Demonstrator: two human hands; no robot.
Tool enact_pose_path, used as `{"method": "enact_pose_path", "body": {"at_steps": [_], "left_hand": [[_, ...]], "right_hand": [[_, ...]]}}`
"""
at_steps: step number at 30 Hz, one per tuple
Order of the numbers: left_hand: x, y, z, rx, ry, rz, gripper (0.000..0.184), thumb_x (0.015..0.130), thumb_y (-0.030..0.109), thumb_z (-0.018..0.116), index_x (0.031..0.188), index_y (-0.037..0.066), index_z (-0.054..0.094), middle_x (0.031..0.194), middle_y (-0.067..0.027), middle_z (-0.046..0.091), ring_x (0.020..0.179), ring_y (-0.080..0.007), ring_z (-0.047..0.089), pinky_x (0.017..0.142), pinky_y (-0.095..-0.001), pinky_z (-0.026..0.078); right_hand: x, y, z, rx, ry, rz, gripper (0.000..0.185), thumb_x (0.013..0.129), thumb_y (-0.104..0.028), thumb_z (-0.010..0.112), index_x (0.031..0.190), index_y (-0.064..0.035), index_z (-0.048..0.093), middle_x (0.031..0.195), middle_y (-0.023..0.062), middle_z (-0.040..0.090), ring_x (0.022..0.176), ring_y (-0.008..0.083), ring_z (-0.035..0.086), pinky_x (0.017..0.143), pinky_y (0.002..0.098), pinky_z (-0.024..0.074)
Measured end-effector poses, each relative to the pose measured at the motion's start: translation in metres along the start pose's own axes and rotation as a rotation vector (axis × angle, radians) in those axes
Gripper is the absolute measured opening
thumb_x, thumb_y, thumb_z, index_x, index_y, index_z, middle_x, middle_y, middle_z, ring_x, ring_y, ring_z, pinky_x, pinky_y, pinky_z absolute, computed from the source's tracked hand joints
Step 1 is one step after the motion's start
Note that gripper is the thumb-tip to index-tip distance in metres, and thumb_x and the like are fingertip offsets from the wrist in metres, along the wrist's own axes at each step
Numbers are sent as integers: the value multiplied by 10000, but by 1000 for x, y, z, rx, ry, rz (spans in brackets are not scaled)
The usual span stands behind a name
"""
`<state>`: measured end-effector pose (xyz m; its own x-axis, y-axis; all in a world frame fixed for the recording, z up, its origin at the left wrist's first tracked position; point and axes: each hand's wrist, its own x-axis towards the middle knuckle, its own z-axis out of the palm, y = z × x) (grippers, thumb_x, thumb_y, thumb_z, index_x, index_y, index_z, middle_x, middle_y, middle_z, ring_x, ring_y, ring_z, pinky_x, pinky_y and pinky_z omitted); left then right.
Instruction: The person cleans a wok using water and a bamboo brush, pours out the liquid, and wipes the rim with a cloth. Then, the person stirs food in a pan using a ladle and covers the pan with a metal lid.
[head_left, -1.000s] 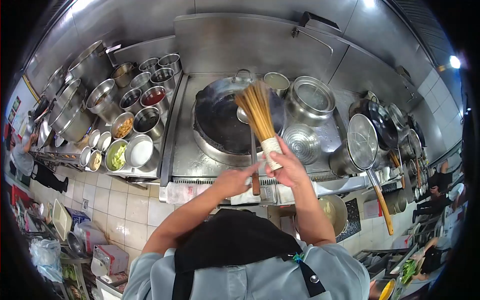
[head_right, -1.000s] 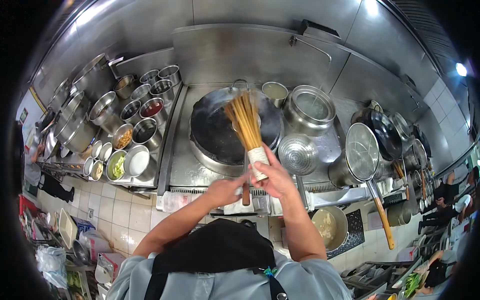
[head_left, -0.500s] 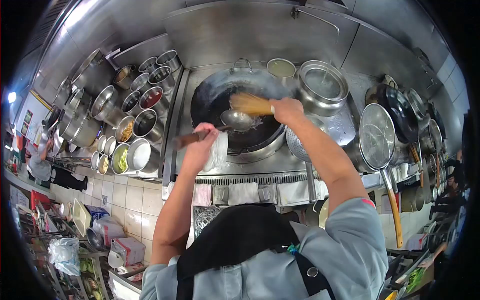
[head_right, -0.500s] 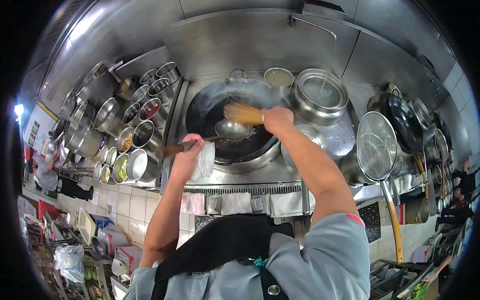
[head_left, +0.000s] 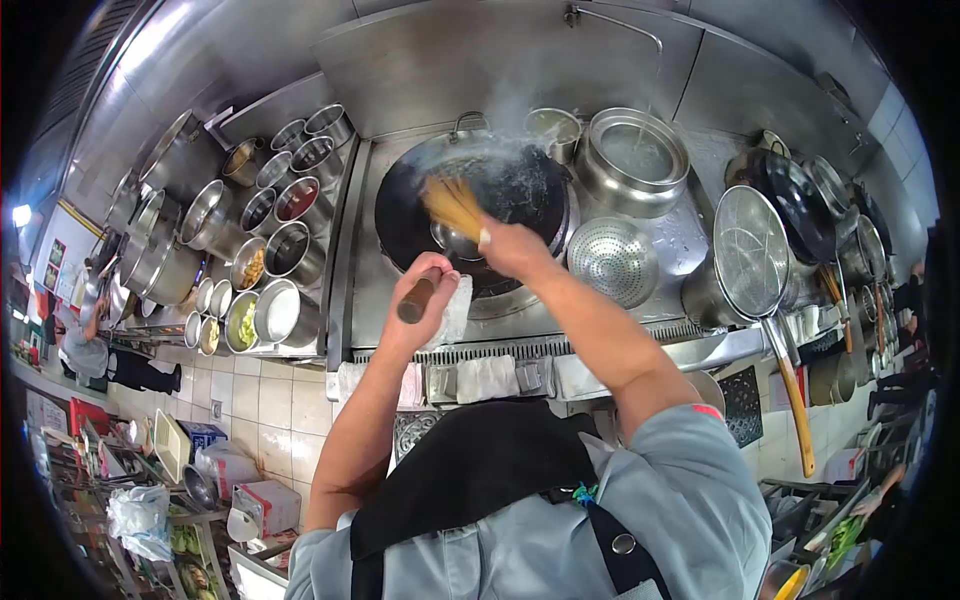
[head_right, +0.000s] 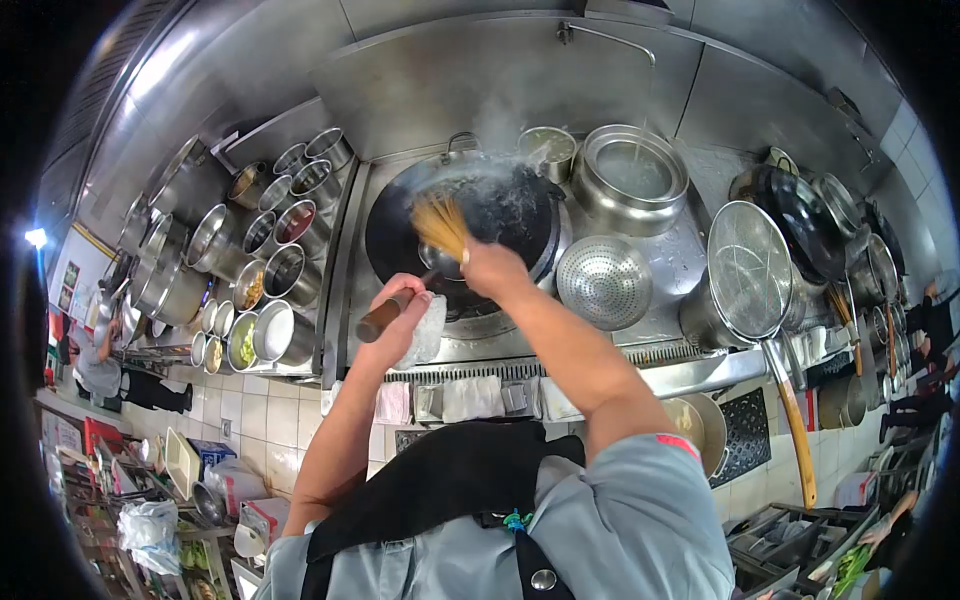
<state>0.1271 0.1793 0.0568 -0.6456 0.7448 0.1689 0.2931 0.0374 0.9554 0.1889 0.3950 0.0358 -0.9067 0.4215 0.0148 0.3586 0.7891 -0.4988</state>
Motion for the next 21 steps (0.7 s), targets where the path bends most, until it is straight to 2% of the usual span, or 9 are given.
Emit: {"method": "enact_pose_path", "body": {"at_steps": [2, 7, 10, 11, 12, 14, 17, 19, 21], "left_hand": [[-10, -4, 14, -5, -7, 262, 151, 923, 59, 704, 1006, 80, 580, 881, 17, 561, 824, -93, 538, 752, -250, 440], [-46, 21, 44, 854, -312, 95, 367, 724, 1, 777, 997, 146, 580, 941, -126, 685, 929, -413, 679, 740, -494, 549], [-48, -6, 17, 610, -179, 292, 230, 845, 208, 750, 1018, 148, 612, 888, -101, 700, 849, -340, 720, 742, -433, 551], [-35, -56, 6, 252, 72, 361, 229, 965, 341, 675, 1064, 139, 634, 891, -62, 684, 823, -226, 691, 732, -367, 536], [-35, -50, -16, 199, 332, 103, 288, 1045, 386, 600, 1086, 106, 649, 959, -30, 669, 880, -138, 628, 767, -299, 509], [-33, -63, -74, -818, 693, -152, 326, 1025, 438, 615, 1093, 126, 679, 927, -13, 702, 771, -126, 650, 740, -320, 551], [-81, -145, -173, -1544, 585, -428, 322, 1037, 393, 472, 1031, 164, 698, 881, -23, 720, 734, -162, 700, 600, -296, 607], [-110, -164, -179, -1559, 801, -591, 353, 1033, 392, 448, 1010, 144, 699, 858, -27, 712, 715, -182, 696, 542, -290, 609], [-125, -193, -177, -1664, 782, -633, 339, 1025, 379, 471, 1019, 129, 700, 847, -38, 707, 709, -185, 694, 553, -288, 599]], "right_hand": [[5, 8, 24, 83, -174, 99, 362, 943, -198, 572, 1253, -19, 622, 1029, 245, 749, 948, 349, 753, 784, 495, 601], [-13, 31, -37, 42, -510, 295, 528, 908, -237, 685, 1416, -149, 571, 1134, 176, 712, 879, 276, 730, 637, 384, 631], [-25, 24, -98, -179, -542, 191, 628, 903, -283, 714, 1499, -205, 533, 1099, 130, 701, 840, 241, 694, 624, 346, 618], [-23, 22, -111, -180, -485, 217, 539, 901, -281, 722, 1405, -142, 589, 1109, 135, 720, 822, 267, 702, 635, 373, 616], [-22, 19, -119, -176, -430, 245, 465, 900, -279, 729, 1311, -79, 645, 1118, 139, 739, 803, 294, 711, 646, 400, 614], [-38, 14, -129, -93, -170, 114, 512, 918, -308, 726, 1380, -116, 620, 1122, 135, 743, 815, 273, 716, 654, 395, 611], [-57, -14, -117, 291, 12, 124, 596, 936, -332, 717, 1485, -169, 552, 1131, 132, 741, 849, 240, 719, 657, 379, 607], [-51, -17, -75, 587, 86, 64, 693, 945, -345, 714, 1576, -227, 452, 1162, 124, 727, 799, 198, 699, 640, 352, 599], [-43, -13, -50, 507, -237, 94, 671, 929, -357, 716, 1542, -196, 495, 1159, 108, 710, 709, 181, 657, 583, 327, 572]]}}
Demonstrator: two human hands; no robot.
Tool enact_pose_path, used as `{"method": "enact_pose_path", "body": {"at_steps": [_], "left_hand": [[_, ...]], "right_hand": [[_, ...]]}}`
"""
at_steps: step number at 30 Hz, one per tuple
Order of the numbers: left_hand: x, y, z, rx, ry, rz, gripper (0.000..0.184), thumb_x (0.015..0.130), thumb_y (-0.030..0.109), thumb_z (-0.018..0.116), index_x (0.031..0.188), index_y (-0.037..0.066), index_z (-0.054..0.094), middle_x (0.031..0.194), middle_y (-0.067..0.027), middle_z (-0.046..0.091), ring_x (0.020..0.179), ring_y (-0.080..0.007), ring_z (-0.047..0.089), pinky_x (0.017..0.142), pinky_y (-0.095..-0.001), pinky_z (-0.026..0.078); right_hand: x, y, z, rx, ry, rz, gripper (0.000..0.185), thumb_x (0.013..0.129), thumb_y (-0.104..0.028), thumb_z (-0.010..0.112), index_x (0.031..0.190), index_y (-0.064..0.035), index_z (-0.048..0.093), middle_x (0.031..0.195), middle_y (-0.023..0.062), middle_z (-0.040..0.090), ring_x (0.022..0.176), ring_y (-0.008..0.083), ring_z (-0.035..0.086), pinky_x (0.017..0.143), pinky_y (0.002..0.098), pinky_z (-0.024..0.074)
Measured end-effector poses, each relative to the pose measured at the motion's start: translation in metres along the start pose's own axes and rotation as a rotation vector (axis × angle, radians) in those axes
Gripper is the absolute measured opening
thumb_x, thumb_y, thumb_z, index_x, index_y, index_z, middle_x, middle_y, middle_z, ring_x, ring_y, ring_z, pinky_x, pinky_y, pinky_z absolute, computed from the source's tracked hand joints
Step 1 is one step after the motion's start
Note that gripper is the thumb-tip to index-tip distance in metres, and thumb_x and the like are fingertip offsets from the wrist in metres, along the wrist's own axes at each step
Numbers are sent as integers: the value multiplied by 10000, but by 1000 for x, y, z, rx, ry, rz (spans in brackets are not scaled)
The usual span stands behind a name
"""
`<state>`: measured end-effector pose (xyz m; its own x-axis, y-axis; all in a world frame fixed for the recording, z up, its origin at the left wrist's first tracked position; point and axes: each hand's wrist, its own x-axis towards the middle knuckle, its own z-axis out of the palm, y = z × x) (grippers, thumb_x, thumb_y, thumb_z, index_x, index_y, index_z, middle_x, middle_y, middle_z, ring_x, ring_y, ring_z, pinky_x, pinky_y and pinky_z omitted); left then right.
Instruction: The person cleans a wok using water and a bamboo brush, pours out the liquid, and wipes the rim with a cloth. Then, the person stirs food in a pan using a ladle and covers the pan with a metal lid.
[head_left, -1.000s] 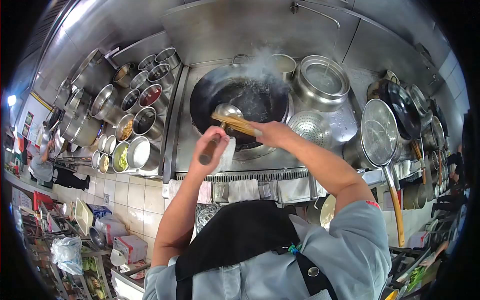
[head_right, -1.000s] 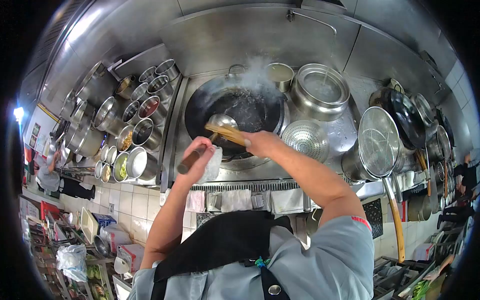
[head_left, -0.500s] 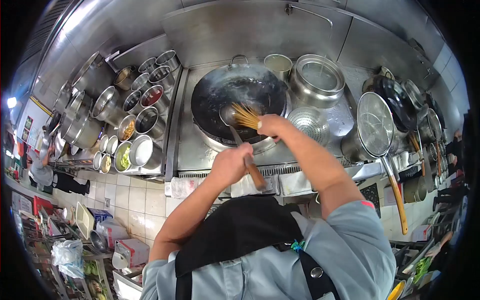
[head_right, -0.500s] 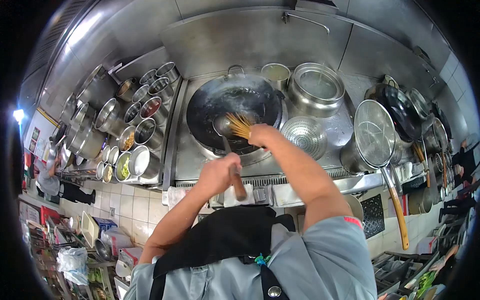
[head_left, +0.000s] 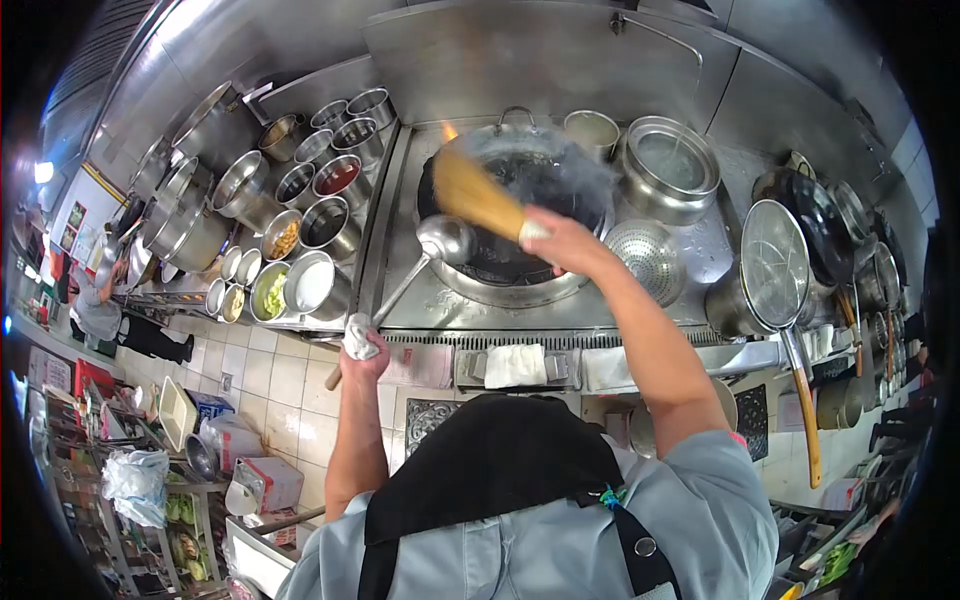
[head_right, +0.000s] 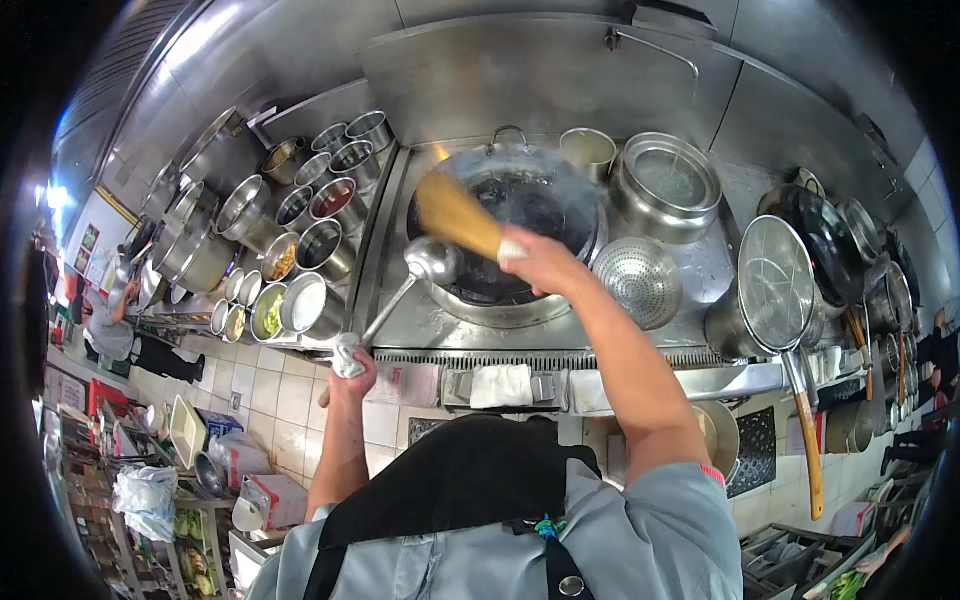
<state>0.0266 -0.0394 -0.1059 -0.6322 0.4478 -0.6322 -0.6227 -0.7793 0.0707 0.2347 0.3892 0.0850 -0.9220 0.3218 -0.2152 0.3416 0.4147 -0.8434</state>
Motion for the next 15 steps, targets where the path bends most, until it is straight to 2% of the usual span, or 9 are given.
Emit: {"method": "enact_pose_path", "body": {"at_steps": [1, 4, 5, 6, 9, 10, 13, 14, 15], "left_hand": [[-1, -8, -9, -25, 40, 21, 332, 1021, 374, 480, 1013, 121, 696, 833, -38, 702, 700, -185, 692, 556, -287, 594], [-6, -16, -18, 2, 23, 44, 308, 1012, 343, 494, 991, 103, 686, 767, -26, 679, 643, -183, 677, 555, -284, 579], [-12, -17, -28, 13, 4, 60, 304, 1011, 340, 495, 984, 103, 683, 754, -24, 674, 631, -181, 674, 553, -284, 577], [-9, -7, -43, 9, -3, 82, 299, 1015, 334, 490, 965, 104, 674, 731, -17, 664, 608, -167, 663, 547, -283, 585], [-43, 11, -70, 28, 6, 188, 306, 1023, 338, 489, 945, 106, 672, 717, -12, 653, 601, -150, 658, 533, -281, 595], [-48, 23, -87, -1, -12, 184, 317, 1027, 344, 487, 948, 104, 680, 719, -10, 655, 605, -146, 661, 527, -281, 598], [-60, 30, -110, -85, 33, 231, 341, 1030, 361, 489, 963, 95, 690, 722, -5, 660, 605, -138, 666, 521, -279, 600], [-53, 32, -119, -105, 88, 277, 334, 1031, 382, 476, 993, 128, 689, 760, 12, 673, 606, -136, 657, 532, -281, 597], [-48, 26, -119, -78, 118, 319, 337, 1032, 394, 465, 994, 142, 686, 772, 19, 673, 620, -136, 657, 540, -284, 593]], "right_hand": [[2, 4, 2, -117, -188, 99, 660, 922, -362, 716, 1524, -178, 514, 1128, 100, 709, 669, 171, 640, 554, 317, 557], [12, 48, -26, 98, -31, 250, 626, 913, -367, 715, 1476, -147, 552, 1039, 75, 691, 646, 157, 623, 505, 307, 529], [0, 41, -38, 68, 27, 250, 589, 920, -353, 712, 1451, -141, 572, 965, 54, 669, 630, 152, 618, 472, 310, 511], [-12, 33, -47, 4, 102, 240, 622, 929, -342, 701, 1496, -152, 530, 1042, 72, 716, 622, 143, 653, 511, 291, 537], [-31, 26, -70, -178, 96, 160, 589, 932, -333, 698, 1473, -148, 559, 981, 84, 715, 628, 163, 635, 518, 316, 535], [-26, 26, -72, -257, 42, 110, 567, 921, -340, 702, 1442, -144, 595, 1030, 105, 738, 640, 179, 669, 582, 344, 570], [16, 9, -38, -404, -186, 136, 525, 885, -343, 709, 1373, -158, 654, 1077, 126, 747, 654, 227, 713, 623, 364, 590], [54, 32, -12, -372, -123, 23, 458, 894, -329, 677, 1318, -155, 678, 1068, 151, 746, 652, 248, 717, 628, 383, 590], [84, 21, 5, -375, -104, 67, 421, 901, -321, 659, 1280, -140, 683, 1067, 162, 747, 658, 272, 722, 647, 397, 593]]}}
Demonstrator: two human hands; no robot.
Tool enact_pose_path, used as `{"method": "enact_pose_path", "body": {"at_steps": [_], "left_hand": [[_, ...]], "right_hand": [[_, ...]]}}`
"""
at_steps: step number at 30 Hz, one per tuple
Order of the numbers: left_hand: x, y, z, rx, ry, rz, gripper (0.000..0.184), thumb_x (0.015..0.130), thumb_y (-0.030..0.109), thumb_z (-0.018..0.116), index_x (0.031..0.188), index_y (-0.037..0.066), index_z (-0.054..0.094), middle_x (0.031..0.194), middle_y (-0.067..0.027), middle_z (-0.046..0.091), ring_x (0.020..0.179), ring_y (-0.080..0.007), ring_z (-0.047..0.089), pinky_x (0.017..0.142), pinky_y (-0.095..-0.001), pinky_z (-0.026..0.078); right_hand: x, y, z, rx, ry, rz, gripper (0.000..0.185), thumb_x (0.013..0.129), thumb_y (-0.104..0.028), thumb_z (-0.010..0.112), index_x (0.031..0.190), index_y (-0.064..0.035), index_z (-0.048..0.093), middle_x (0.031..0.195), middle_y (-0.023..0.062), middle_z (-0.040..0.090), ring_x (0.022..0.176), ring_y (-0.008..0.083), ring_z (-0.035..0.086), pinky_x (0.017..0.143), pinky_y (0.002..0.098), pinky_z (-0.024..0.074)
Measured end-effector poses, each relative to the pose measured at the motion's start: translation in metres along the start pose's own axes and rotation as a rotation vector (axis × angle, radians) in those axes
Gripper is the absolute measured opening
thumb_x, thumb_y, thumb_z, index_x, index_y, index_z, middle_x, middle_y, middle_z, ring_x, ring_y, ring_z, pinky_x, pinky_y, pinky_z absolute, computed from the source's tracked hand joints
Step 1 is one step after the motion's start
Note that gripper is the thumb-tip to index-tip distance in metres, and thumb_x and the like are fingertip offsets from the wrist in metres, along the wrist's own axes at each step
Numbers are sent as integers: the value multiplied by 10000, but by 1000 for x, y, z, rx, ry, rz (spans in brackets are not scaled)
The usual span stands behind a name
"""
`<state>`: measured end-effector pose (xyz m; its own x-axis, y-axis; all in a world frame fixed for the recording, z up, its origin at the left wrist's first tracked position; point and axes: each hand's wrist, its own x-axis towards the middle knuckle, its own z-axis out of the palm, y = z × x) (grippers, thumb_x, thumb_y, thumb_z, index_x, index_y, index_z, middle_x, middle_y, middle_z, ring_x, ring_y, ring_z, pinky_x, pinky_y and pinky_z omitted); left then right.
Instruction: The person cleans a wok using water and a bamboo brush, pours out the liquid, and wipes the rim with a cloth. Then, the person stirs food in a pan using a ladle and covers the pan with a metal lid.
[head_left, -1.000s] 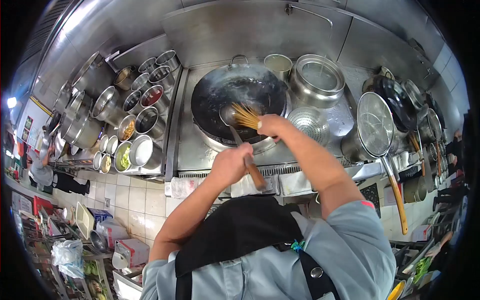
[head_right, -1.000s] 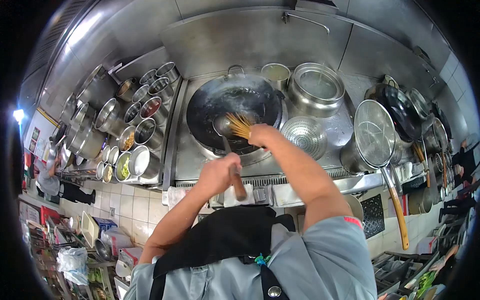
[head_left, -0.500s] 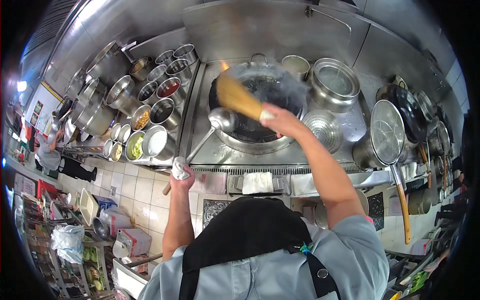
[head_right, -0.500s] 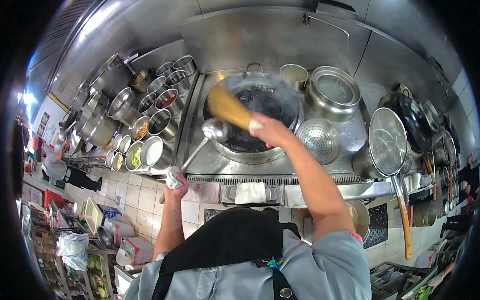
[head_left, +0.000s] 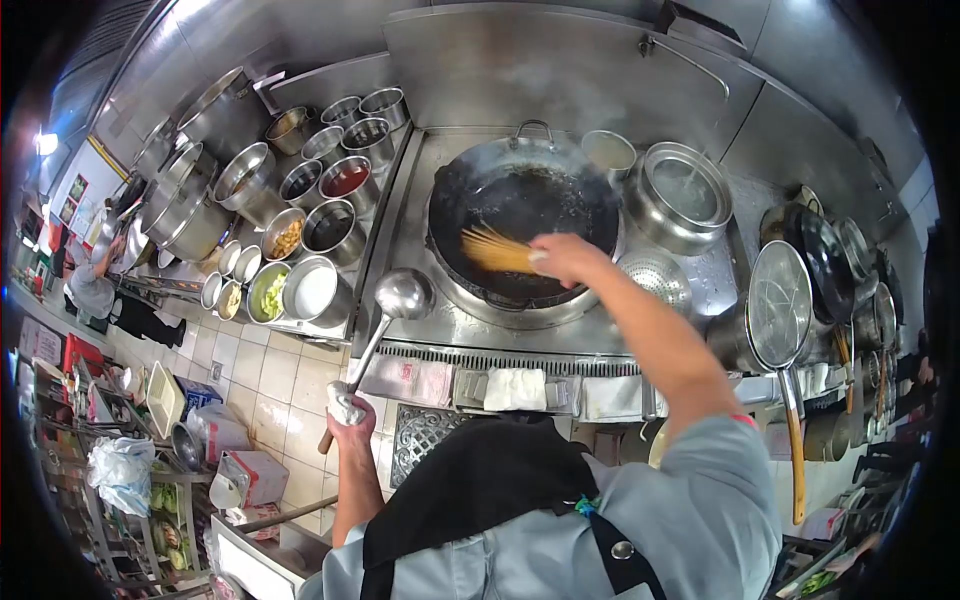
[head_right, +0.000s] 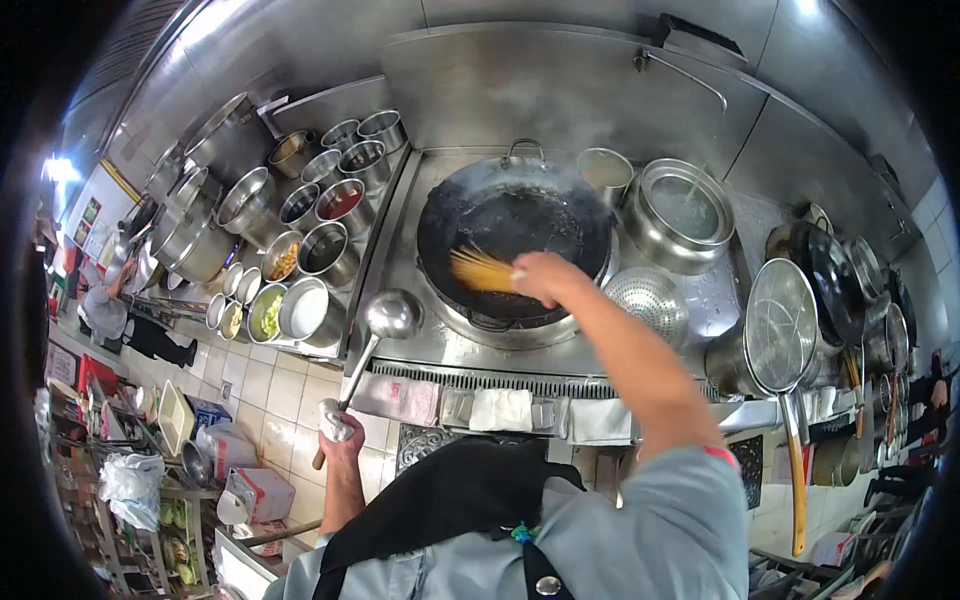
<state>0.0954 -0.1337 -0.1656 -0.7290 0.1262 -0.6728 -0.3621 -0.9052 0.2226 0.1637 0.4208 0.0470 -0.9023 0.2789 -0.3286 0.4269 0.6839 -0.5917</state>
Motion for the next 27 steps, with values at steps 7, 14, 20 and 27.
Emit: {"method": "enact_pose_path", "body": {"at_steps": [7, 14, 20, 27], "left_hand": [[-19, -45, 19, 228, -102, -17, 345, 1045, 422, 403, 962, 219, 669, 828, 46, 696, 712, -138, 673, 629, -302, 564], [-109, -20, 38, 153, -35, -347, 485, 1002, 567, 505, 1099, 134, 700, 949, -57, 739, 799, -229, 705, 656, -393, 611], [-122, -84, 113, 509, -403, -387, 484, 992, 503, 606, 1284, 119, 650, 1180, -105, 720, 986, -291, 704, 706, -390, 599], [-138, -41, 78, 210, -369, -521, 502, 985, 494, 600, 1275, 87, 645, 1118, -135, 706, 891, -247, 676, 679, -405, 620]], "right_hand": [[87, -40, 91, 259, 309, 66, 429, 927, -299, 671, 1309, -116, 607, 1163, 301, 694, 1134, 434, 671, 989, 521, 531], [-39, 26, -25, -440, -47, 67, 425, 901, -353, 675, 1271, -147, 707, 1227, 229, 708, 1135, 389, 690, 1004, 479, 538], [109, 30, -2, -186, 366, 328, 325, 925, -265, 636, 1152, -63, 754, 1080, 235, 746, 1066, 420, 710, 899, 492, 571], [-46, -13, 36, -330, 183, 55, 449, 941, -273, 620, 1326, -43, 600, 1201, 245, 704, 1133, 412, 679, 965, 514, 543]]}}
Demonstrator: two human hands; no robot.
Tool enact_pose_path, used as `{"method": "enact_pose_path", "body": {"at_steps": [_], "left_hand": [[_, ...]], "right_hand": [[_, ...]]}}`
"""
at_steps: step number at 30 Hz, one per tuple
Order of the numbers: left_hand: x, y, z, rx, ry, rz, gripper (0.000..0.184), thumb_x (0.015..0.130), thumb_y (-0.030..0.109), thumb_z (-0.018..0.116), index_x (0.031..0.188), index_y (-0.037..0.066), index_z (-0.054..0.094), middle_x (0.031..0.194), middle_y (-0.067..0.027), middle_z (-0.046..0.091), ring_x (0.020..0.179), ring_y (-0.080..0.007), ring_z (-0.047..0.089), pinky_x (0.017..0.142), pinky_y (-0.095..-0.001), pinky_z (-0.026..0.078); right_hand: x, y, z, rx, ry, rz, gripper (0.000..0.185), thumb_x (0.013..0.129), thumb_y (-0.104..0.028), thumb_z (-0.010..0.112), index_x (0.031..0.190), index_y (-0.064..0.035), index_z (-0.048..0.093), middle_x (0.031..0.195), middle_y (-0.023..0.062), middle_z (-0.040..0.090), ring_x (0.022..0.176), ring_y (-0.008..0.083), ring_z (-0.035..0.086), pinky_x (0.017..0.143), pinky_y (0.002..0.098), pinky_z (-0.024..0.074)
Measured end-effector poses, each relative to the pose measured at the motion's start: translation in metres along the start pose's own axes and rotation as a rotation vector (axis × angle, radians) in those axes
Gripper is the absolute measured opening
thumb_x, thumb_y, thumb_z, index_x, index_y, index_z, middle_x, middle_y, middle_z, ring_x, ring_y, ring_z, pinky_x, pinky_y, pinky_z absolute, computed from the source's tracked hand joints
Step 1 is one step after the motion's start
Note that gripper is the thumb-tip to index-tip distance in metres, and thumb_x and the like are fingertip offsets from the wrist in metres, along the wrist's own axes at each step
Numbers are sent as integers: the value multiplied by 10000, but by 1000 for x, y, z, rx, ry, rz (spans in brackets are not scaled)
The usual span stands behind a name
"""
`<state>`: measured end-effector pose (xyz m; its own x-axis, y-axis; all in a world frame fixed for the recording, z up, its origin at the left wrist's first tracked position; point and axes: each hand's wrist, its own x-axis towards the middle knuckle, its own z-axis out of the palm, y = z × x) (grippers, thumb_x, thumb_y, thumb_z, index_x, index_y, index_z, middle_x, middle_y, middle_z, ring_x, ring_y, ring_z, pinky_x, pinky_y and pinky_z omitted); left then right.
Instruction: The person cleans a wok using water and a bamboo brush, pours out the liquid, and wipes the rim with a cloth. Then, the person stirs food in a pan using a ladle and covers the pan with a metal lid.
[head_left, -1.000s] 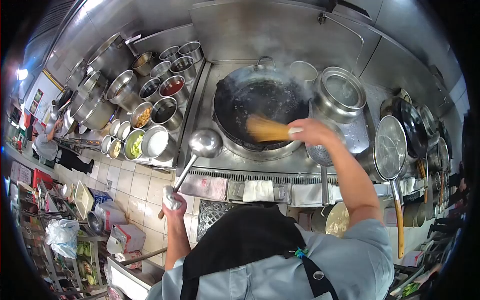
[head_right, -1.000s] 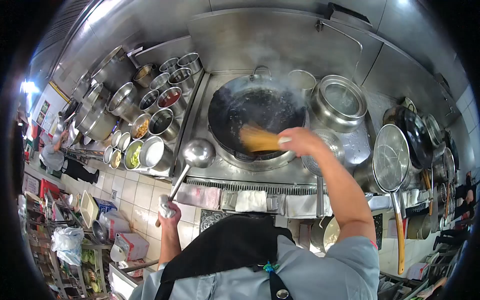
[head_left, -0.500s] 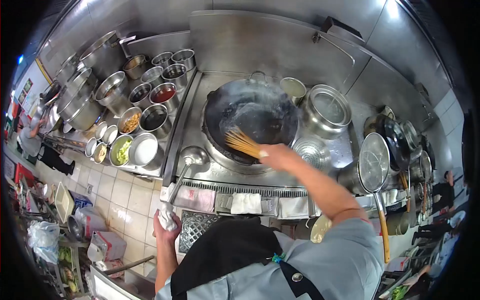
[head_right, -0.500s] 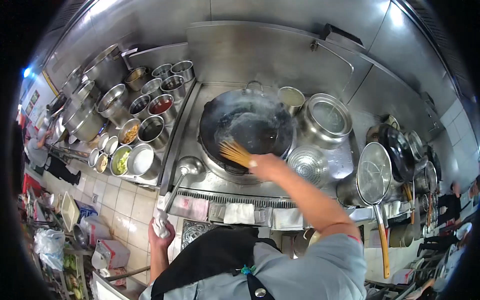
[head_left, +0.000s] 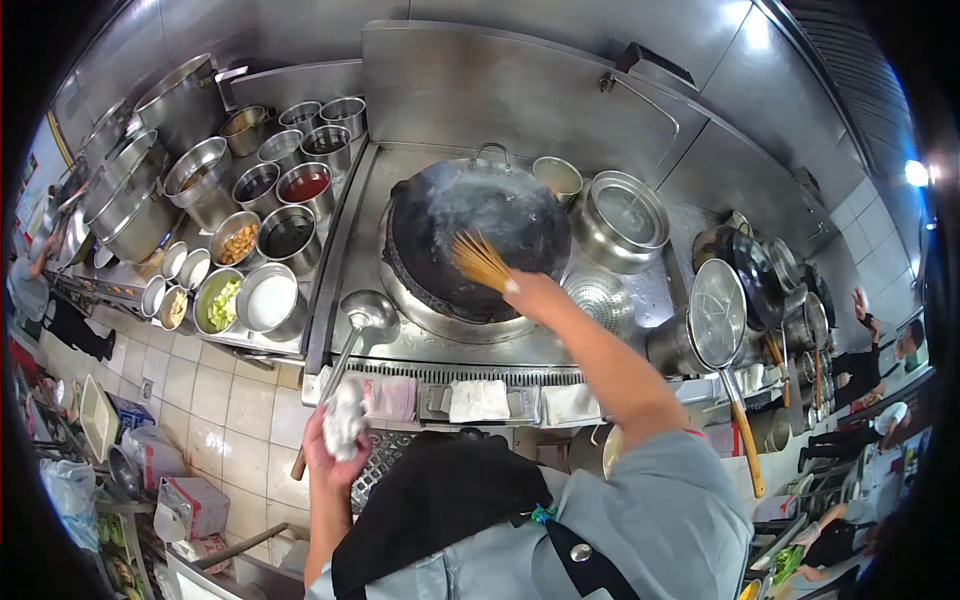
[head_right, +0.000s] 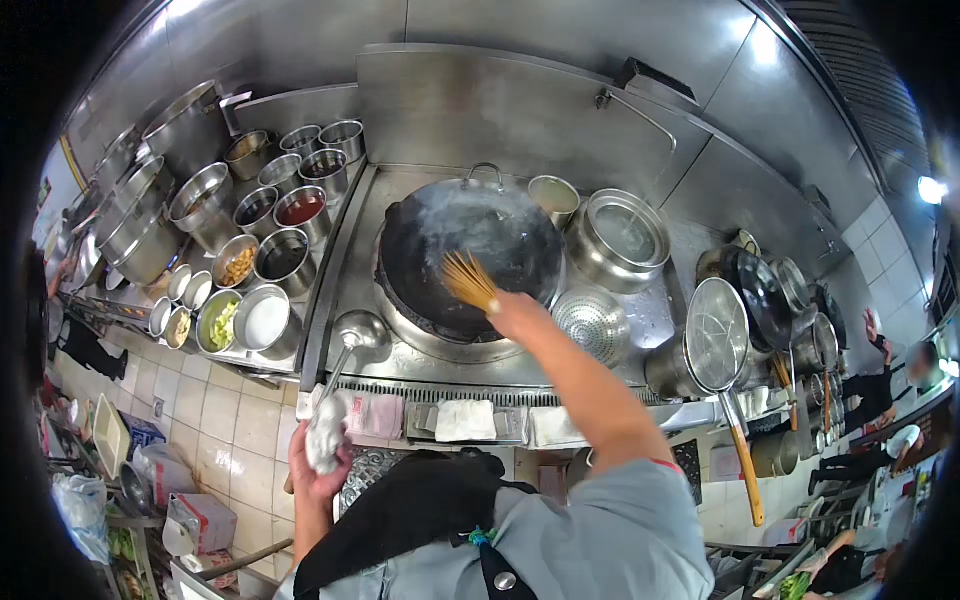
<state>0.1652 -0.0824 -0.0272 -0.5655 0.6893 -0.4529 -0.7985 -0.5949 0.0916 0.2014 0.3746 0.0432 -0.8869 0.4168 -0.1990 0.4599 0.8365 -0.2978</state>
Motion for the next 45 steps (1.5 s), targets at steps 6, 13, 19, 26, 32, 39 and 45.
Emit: {"method": "enact_pose_path", "body": {"at_steps": [6, 13, 19, 26, 32, 39, 45], "left_hand": [[-33, 17, -52, -136, 43, 54, 548, 999, 424, 573, 1397, 47, 565, 1289, -217, 647, 1079, -388, 672, 719, -498, 662], [1, -1, -13, 172, 91, 49, 421, 971, 368, 625, 1298, 102, 633, 1106, -135, 737, 887, -327, 732, 537, -434, 604], [-52, 26, -39, 84, 218, 256, 404, 981, 407, 629, 1258, 114, 652, 978, -90, 748, 791, -279, 740, 500, -420, 610], [-11, 12, -33, 314, 179, 147, 498, 1011, 526, 589, 1248, 92, 646, 876, -72, 724, 628, -233, 709, 429, -361, 588], [5, -8, 20, 385, 314, 258, 563, 1016, 578, 545, 1190, 50, 636, 764, -106, 719, 502, -238, 690, 385, -353, 587], [-31, 20, -11, 395, 255, 202, 488, 1024, 507, 533, 1222, 74, 640, 817, -87, 725, 589, -252, 725, 434, -359, 610], [91, -25, 43, 395, 127, -119, 443, 1062, 482, 489, 1251, 105, 623, 1036, -103, 727, 856, -285, 734, 705, -458, 629]], "right_hand": [[38, 89, -60, -225, 66, 152, 401, 925, -288, 631, 1268, -83, 665, 1218, 209, 717, 1145, 394, 685, 964, 514, 542], [129, -34, 30, 414, 1, 279, 522, 935, -298, 638, 1410, -97, 563, 1143, 231, 739, 1039, 374, 728, 897, 485, 575], [17, 41, -27, -5, -27, 77, 432, 936, -416, 626, 1337, -256, 659, 1156, 105, 755, 1044, 349, 719, 914, 480, 549], [138, 22, -22, -5, 175, 344, 366, 894, -295, 654, 1198, -113, 743, 1199, 163, 744, 1150, 336, 706, 947, 473, 572], [71, -18, 3, 310, -110, 178, 651, 890, -421, 703, 1484, -240, 506, 1149, 170, 742, 1056, 336, 719, 919, 454, 568], [86, 95, -70, -90, 53, 211, 473, 889, -346, 695, 1344, -224, 655, 1251, 166, 716, 1179, 360, 676, 961, 469, 548], [162, -60, 58, 724, 63, 273, 634, 906, -272, 733, 1425, -18, 472, 1107, 244, 720, 695, 334, 750, 576, 400, 615]]}}
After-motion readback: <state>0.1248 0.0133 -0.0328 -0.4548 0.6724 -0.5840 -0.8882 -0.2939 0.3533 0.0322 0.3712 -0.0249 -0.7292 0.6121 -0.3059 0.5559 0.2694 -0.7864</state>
